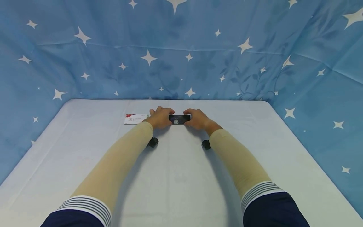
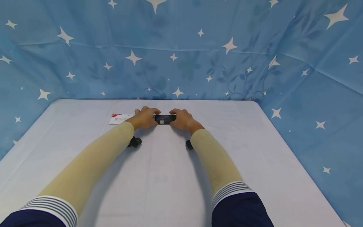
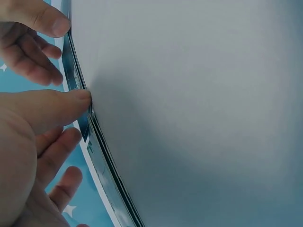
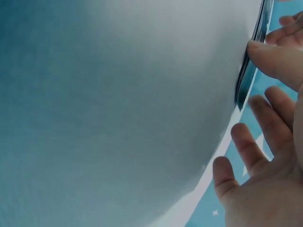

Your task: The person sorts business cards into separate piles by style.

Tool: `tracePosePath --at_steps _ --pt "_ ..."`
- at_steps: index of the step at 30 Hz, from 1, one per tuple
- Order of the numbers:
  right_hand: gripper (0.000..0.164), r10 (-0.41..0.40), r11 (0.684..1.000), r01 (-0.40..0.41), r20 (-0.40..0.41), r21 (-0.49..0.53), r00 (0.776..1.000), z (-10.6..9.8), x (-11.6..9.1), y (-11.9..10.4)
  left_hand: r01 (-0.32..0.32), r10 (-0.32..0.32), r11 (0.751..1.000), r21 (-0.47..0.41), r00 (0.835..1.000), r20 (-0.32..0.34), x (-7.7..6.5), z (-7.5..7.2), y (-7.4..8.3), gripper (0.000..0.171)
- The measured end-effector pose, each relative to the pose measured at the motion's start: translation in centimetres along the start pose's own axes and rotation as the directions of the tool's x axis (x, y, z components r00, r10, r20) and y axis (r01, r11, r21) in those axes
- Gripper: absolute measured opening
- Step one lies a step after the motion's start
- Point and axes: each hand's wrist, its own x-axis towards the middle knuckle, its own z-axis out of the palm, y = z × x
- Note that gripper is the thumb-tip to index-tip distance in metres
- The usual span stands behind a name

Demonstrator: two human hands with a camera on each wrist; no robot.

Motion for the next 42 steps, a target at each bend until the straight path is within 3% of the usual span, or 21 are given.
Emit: tracePosePath --at_steps 7,31,38,42 --pt "0.055 0.083 0.996 -0.084 0.024 0.023 0.996 0.0 0.1 0.1 0.014 -0.014 1.000 0.027 1.000 0.020 0.1 -0.1 0.1 0.053" --pt "0.058 0.093 0.996 -0.094 0.030 0.006 0.995 0.3 0.0 0.1 0.030 -0.029 0.999 -0.018 0.999 0.026 0.1 0.1 0.1 0.053" --pt "0.065 0.127 0.989 -0.128 0.010 0.078 0.992 -0.2 -1.1 0.2 0.007 -0.005 0.997 -0.070 1.000 0.030 -1.5 -0.9 -0.1 0.059" --pt "0.063 0.072 0.992 -0.071 -0.010 0.103 0.997 -0.5 -1.9 -0.3 -0.035 0.035 0.997 -0.069 0.999 -0.004 -3.6 -2.1 -1.0 0.061"
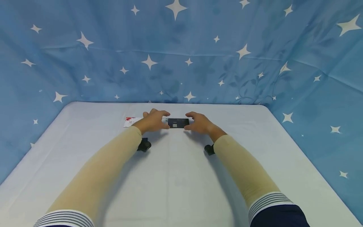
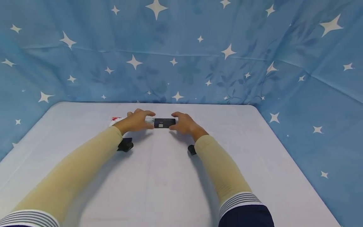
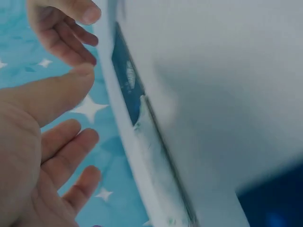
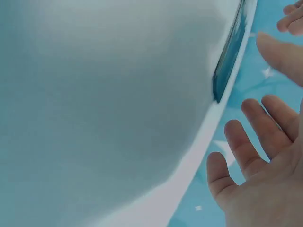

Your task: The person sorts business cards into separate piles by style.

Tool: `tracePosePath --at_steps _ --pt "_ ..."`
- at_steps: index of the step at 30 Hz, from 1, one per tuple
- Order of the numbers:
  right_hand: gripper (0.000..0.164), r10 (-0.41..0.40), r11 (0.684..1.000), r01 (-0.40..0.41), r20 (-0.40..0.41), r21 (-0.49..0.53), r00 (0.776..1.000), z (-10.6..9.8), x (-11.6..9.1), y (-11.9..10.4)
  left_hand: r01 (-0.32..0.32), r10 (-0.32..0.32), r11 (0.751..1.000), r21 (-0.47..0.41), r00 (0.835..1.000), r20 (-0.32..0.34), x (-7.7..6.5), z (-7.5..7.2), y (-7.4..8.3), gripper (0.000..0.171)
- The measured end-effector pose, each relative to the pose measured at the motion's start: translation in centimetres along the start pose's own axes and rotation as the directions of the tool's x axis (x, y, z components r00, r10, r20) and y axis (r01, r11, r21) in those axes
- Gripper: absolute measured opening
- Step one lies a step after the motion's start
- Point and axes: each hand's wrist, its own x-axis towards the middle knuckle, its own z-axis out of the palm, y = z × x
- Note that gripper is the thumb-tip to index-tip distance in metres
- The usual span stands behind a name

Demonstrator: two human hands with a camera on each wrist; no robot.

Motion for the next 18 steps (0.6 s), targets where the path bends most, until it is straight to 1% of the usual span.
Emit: tracePosePath --at_steps 5,7,10,14,18 --pt "0.058 -0.086 0.996 0.086 -0.019 0.011 0.996 -0.1 -1.6 -1.0 -0.040 0.041 0.999 0.023 0.999 -0.032 -4.0 -1.1 -1.7 0.064" --pt "0.057 -0.113 0.993 0.114 -0.028 0.015 0.993 -0.1 -2.2 -1.5 -0.042 0.043 0.999 0.025 0.998 -0.040 -5.5 -1.4 -2.4 0.064" --pt "0.057 -0.156 0.986 0.157 -0.016 0.049 0.988 0.5 -3.1 -2.5 -0.050 0.051 0.998 0.027 0.998 -0.041 -7.5 -1.6 -3.6 0.065" --pt "0.056 -0.214 0.975 0.212 0.021 0.071 0.977 1.8 -3.9 -4.2 -0.058 0.059 0.998 0.029 0.997 -0.051 -9.7 -1.5 -5.3 0.063" --pt "0.057 -0.261 0.965 0.258 0.056 0.049 0.964 3.1 -4.4 -6.1 -0.040 0.041 0.999 0.025 0.997 -0.058 -11.3 -1.2 -6.8 0.063"
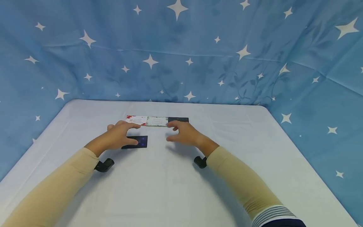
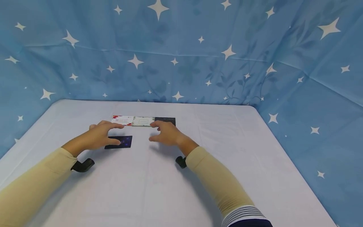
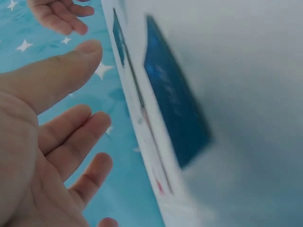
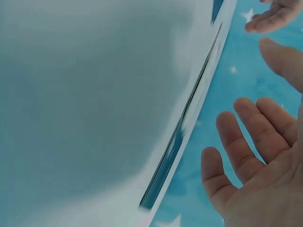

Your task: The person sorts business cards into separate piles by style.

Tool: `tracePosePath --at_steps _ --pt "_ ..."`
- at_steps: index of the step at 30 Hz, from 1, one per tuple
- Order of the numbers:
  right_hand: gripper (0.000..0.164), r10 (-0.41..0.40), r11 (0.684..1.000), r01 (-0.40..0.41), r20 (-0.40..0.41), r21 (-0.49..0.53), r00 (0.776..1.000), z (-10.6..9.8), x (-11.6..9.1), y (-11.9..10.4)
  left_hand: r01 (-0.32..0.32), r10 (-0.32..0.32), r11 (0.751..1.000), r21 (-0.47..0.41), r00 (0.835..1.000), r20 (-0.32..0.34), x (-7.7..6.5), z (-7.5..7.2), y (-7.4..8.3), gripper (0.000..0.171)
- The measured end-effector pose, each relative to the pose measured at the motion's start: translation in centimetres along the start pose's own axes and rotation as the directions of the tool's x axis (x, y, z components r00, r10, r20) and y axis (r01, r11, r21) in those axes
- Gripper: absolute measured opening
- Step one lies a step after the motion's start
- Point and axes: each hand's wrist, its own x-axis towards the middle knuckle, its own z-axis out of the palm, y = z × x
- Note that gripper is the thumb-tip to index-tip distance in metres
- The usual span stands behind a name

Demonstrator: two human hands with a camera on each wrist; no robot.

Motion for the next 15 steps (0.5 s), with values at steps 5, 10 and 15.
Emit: tracePosePath --at_steps 5,10,15 --pt "0.057 -0.027 0.998 0.029 0.043 -0.049 0.999 1.8 1.2 -2.1 0.043 -0.043 0.999 -0.005 0.999 -0.002 -1.2 0.5 -1.4 0.063" --pt "0.061 -0.020 0.982 0.036 0.084 -0.187 0.996 3.8 2.5 -3.7 0.088 -0.088 0.996 -0.002 0.996 0.012 -1.6 0.9 -2.3 0.064" --pt "0.068 0.013 0.945 0.024 0.111 -0.327 0.994 5.4 3.2 -4.7 0.116 -0.116 0.993 0.002 0.993 0.034 -1.6 1.2 -2.6 0.063"
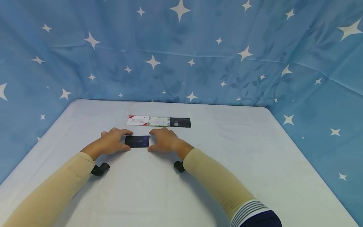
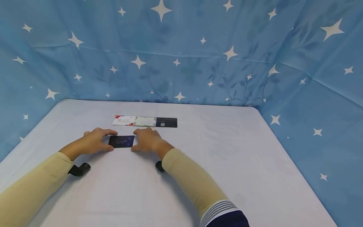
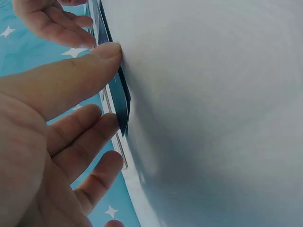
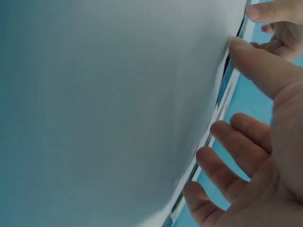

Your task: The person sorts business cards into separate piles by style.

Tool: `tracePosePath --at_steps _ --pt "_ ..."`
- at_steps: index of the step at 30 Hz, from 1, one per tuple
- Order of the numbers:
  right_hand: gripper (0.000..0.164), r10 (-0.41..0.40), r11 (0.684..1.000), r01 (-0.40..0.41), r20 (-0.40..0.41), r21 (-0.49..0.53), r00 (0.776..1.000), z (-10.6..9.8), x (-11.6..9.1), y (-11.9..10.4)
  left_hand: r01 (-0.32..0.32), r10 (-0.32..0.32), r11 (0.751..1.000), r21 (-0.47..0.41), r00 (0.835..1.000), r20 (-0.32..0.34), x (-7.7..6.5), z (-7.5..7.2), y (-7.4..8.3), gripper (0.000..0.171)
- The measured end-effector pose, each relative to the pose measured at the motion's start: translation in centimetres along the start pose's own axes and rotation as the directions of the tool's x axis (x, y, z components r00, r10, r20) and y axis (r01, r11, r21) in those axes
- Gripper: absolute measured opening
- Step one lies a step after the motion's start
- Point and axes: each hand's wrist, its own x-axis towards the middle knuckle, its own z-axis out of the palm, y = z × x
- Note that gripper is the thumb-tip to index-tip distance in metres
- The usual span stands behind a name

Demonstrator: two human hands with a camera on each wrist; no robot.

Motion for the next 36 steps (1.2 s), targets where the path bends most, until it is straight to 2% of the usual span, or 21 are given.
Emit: tracePosePath --at_steps 12,22,29,36 --pt "0.058 -0.005 0.999 0.005 0.000 -0.037 1.000 0.1 0.5 -1.4 -0.018 0.018 1.000 -0.025 1.000 -0.012 0.2 0.0 -0.1 0.054" --pt "0.056 0.012 0.995 -0.011 -0.011 0.098 1.000 0.4 0.4 -1.1 -0.027 0.026 0.996 -0.080 1.000 -0.009 0.8 0.4 0.3 0.059" --pt "0.057 0.006 0.991 -0.004 -0.020 0.130 1.000 0.4 0.4 -0.9 -0.024 0.023 0.996 -0.086 1.000 -0.017 0.7 0.5 0.5 0.064" --pt "0.057 0.002 0.986 0.005 -0.039 0.165 0.999 0.3 -0.1 -0.4 -0.041 0.040 0.996 -0.083 0.999 -0.017 0.5 0.5 0.6 0.057"
